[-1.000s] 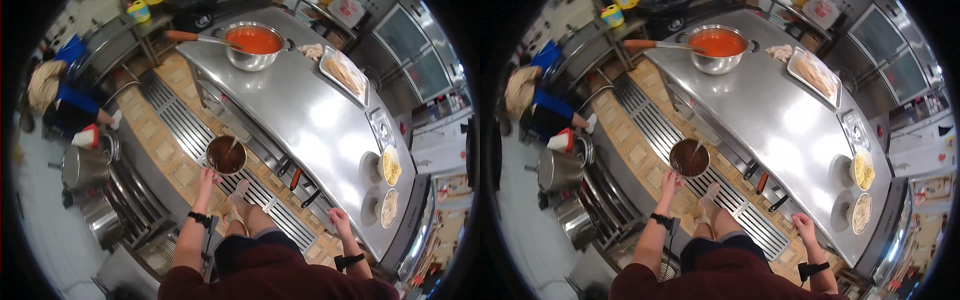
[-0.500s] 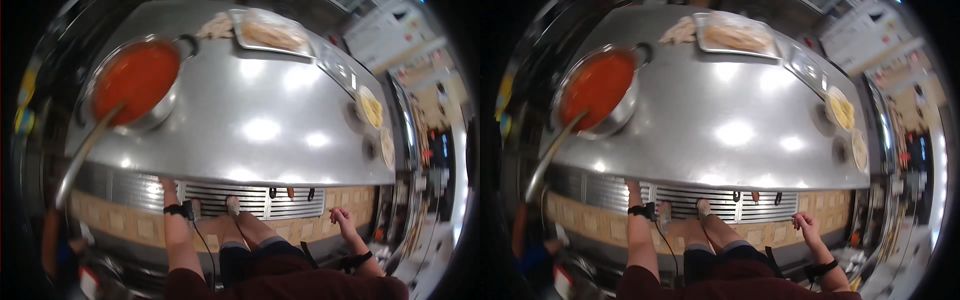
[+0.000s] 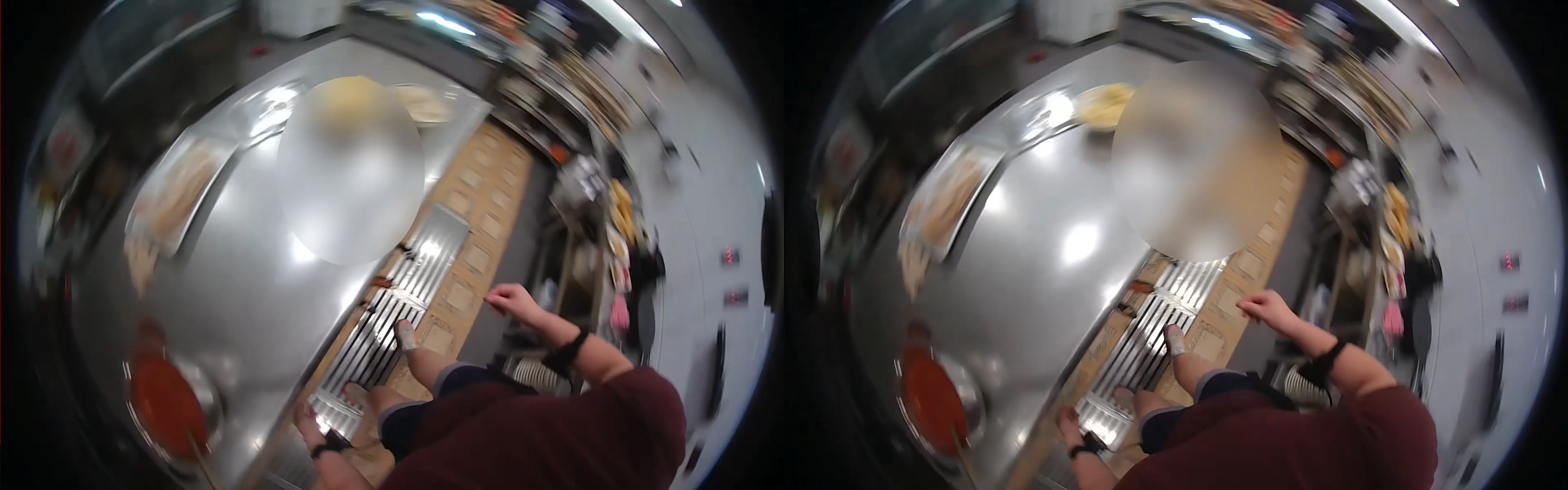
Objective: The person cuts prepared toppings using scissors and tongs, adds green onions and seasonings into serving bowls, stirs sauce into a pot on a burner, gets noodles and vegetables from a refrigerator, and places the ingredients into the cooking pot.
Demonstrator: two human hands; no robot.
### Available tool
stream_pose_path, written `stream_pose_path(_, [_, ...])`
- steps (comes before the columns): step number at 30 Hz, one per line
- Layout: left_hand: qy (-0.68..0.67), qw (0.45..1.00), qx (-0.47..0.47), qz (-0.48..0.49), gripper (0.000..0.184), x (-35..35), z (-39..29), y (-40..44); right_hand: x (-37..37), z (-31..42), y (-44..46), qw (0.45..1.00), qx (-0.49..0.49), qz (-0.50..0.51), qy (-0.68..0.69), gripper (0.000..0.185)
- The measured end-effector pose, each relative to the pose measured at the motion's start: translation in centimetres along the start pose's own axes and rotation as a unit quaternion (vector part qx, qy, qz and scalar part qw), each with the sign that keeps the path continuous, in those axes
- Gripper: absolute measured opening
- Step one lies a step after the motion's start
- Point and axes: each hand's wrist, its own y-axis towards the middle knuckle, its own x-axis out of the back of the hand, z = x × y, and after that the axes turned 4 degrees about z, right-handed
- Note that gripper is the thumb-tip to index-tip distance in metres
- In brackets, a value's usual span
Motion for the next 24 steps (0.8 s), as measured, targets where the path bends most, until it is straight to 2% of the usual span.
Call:
stream_pose_path(1, [0.032, 0.985, 0.149, 0.080, 0.005, 1.1, 0.4, 1.4, 1.5, -0.8, -0.9, 0.999, 0.009, -0.035, 0.007, 0.018])
stream_pose_path(2, [-0.002, 0.982, 0.176, 0.069, 0.006, -5.1, -3.2, -4.0, 3.2, -1.5, -1.9, 0.997, 0.016, -0.072, 0.012, 0.018])
stream_pose_path(3, [0.013, 0.967, 0.227, 0.117, 0.009, -6.6, -3.3, -3.7, 5.1, -2.1, -3.0, 0.991, 0.034, -0.118, -0.046, 0.019])
stream_pose_path(4, [0.032, 0.948, 0.241, 0.206, 0.014, -8.2, -3.2, -3.0, 7.3, -3.0, -4.2, 0.980, 0.045, -0.160, -0.109, 0.020])
stream_pose_path(5, [0.100, 0.928, 0.299, 0.199, 0.018, -12.5, -5.2, -4.6, 9.5, -4.1, -5.4, 0.985, 0.026, -0.162, -0.057, 0.022])
stream_pose_path(6, [0.171, 0.920, 0.311, 0.164, 0.023, -15.5, -4.8, -4.4, 11.5, -5.4, -6.3, 0.987, 0.013, -0.160, -0.010, 0.024])
stream_pose_path(7, [0.225, 0.902, 0.320, 0.181, 0.025, -19.8, -5.4, -5.7, 14.2, -6.7, -7.3, 0.988, 0.004, -0.150, 0.036, 0.026])
stream_pose_path(8, [0.274, 0.883, 0.328, 0.193, 0.027, -24.5, -6.0, -7.8, 17.1, -8.2, -8.4, 0.983, -0.038, -0.108, 0.142, 0.034])
stream_pose_path(10, [0.453, 0.800, 0.312, 0.240, 0.030, -33.0, -6.3, -10.9, 22.3, -13.1, -9.8, 0.942, -0.001, -0.090, 0.323, 0.037])
stream_pose_path(11, [0.539, 0.744, 0.295, 0.260, 0.031, -37.6, -5.9, -11.8, 24.2, -16.0, -10.3, 0.892, 0.025, -0.133, 0.431, 0.035])
stream_pose_path(12, [0.553, 0.726, 0.256, 0.319, 0.032, -42.0, -4.2, -12.4, 26.3, -19.8, -10.6, 0.939, -0.053, -0.271, 0.206, 0.034])
stream_pose_path(13, [0.567, 0.702, 0.222, 0.369, 0.033, -45.3, -3.2, -12.9, 26.9, -24.4, -10.3, 0.916, -0.148, -0.372, -0.028, 0.033])
stream_pose_path(14, [0.575, 0.677, 0.192, 0.418, 0.034, -48.5, -2.1, -13.3, 27.4, -28.5, -10.4, 0.829, -0.240, -0.430, -0.266, 0.033])
stream_pose_path(16, [0.531, 0.700, 0.188, 0.440, 0.017, -56.1, 1.3, -12.9, 30.7, -35.1, -11.4, 0.805, -0.209, -0.553, -0.047, 0.032])
stream_pose_path(17, [0.500, 0.717, 0.185, 0.448, 0.012, -60.3, 3.0, -13.2, 32.3, -37.7, -12.1, 0.773, -0.236, -0.589, -0.026, 0.032])
stream_pose_path(18, [0.517, 0.707, 0.188, 0.445, 0.036, -65.6, 3.1, -16.1, 33.9, -39.4, -12.9, 0.751, -0.264, -0.604, -0.038, 0.031])
stream_pose_path(19, [0.544, 0.672, 0.159, 0.477, 0.053, -69.2, 4.3, -15.5, 35.9, -40.7, -13.8, 0.728, -0.290, -0.620, -0.053, 0.030])
stream_pose_path(20, [0.551, 0.646, 0.141, 0.509, 0.058, -73.2, 5.1, -16.1, 38.1, -42.3, -14.6, 0.702, -0.315, -0.635, -0.069, 0.029])
stream_pose_path(21, [0.551, 0.652, 0.119, 0.506, 0.057, -76.8, 6.0, -16.7, 40.2, -44.5, -15.3, 0.726, -0.349, -0.590, -0.049, 0.035])
stream_pose_path(24, [0.556, 0.639, 0.111, 0.520, 0.049, -86.8, 8.9, -17.3, 44.4, -47.8, -14.9, 0.621, -0.440, -0.644, -0.073, 0.038])
